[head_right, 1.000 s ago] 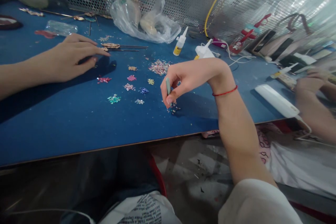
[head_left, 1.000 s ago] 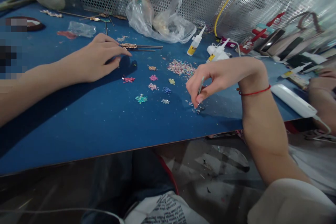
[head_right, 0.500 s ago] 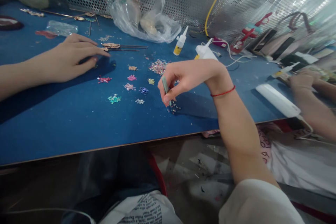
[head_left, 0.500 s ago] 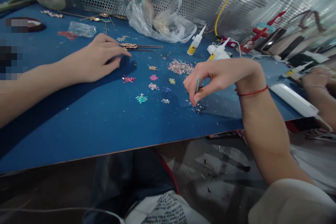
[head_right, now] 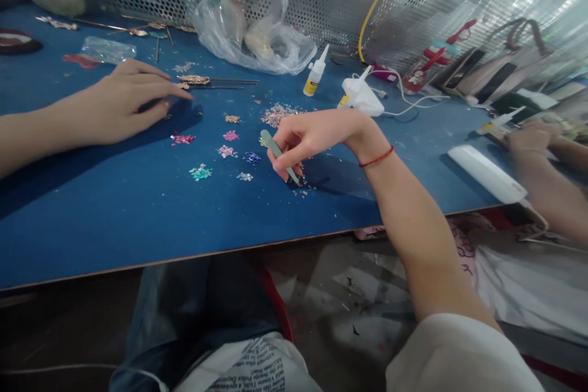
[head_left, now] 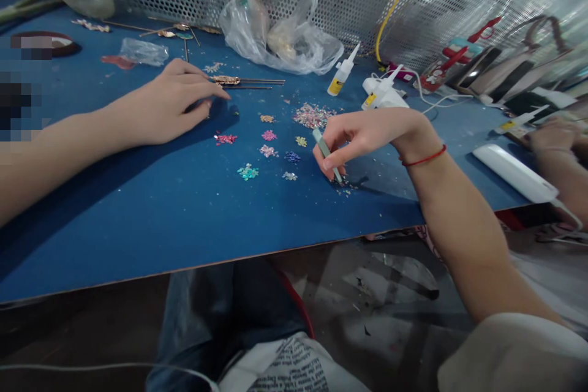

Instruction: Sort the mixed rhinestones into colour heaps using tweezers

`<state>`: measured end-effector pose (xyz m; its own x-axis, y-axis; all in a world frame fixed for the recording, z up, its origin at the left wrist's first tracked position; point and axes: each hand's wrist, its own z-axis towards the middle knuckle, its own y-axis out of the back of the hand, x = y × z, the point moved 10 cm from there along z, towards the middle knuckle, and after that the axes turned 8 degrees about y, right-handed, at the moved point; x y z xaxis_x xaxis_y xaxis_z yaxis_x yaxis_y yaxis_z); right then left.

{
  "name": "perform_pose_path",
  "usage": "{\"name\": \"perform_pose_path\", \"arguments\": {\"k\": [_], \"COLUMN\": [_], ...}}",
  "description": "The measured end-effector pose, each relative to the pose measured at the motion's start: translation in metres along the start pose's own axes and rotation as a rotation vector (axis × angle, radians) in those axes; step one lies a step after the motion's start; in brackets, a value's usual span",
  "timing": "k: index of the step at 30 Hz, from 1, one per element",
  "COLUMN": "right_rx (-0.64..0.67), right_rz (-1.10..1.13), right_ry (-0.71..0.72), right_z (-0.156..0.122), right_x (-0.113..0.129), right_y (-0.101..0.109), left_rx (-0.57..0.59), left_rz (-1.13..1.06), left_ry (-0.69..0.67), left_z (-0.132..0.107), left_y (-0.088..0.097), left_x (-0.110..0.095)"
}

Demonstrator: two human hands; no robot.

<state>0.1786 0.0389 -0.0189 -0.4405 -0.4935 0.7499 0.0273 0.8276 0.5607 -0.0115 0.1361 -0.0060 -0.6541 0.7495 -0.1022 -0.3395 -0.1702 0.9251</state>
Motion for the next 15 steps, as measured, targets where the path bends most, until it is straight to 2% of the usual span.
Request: {"name": "perform_pose_path", "arguments": {"k": [15], "right_rx": [0.079], "right_rz": [0.102], "right_ry": [0.024], "right_z": [-0.004], "right_x": [-0.013], "right_y": [-0.002], "left_rx": [-0.009], "left_rz": [0.015], "left_ry": [-0.01], "left_z": [-0.001], "left_y": [0.001], "left_x": [-0.003]}}
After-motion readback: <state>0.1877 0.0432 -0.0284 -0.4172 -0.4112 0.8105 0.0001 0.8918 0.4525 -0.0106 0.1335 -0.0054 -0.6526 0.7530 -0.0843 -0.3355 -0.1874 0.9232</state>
